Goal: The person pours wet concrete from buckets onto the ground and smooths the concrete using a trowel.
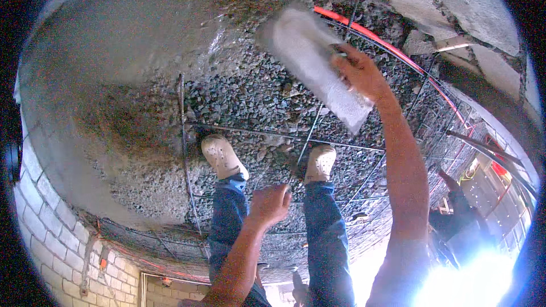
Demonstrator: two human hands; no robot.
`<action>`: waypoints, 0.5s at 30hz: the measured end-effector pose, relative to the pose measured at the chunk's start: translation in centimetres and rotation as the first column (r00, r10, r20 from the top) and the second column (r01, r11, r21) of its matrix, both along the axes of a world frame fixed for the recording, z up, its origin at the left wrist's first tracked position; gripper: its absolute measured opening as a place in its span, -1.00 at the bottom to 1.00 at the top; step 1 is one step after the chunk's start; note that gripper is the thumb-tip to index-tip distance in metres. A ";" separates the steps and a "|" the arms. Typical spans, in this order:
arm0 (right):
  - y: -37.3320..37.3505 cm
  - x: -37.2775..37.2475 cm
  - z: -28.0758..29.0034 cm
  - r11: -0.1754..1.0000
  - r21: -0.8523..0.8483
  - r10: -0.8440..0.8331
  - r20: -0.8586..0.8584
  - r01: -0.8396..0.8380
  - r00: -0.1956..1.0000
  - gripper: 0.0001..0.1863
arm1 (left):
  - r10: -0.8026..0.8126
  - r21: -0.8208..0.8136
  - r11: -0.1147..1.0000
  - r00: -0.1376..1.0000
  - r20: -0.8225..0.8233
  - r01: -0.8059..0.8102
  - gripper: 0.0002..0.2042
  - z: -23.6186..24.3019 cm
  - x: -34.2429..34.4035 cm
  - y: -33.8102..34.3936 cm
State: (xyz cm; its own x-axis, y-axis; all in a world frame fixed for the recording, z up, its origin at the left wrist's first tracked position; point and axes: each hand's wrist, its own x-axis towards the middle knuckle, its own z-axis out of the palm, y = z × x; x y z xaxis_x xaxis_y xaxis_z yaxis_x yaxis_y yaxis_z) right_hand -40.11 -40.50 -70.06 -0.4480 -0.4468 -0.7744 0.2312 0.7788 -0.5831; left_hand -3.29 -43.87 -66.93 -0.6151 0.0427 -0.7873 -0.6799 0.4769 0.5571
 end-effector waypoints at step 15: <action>-5.0 0.1 -9.0 0.893 0.232 0.369 -0.869 -0.386 0.330 -0.48 | 0.059 0.015 0.998 0.998 0.025 -0.059 -0.74 0.2 -0.5 -0.3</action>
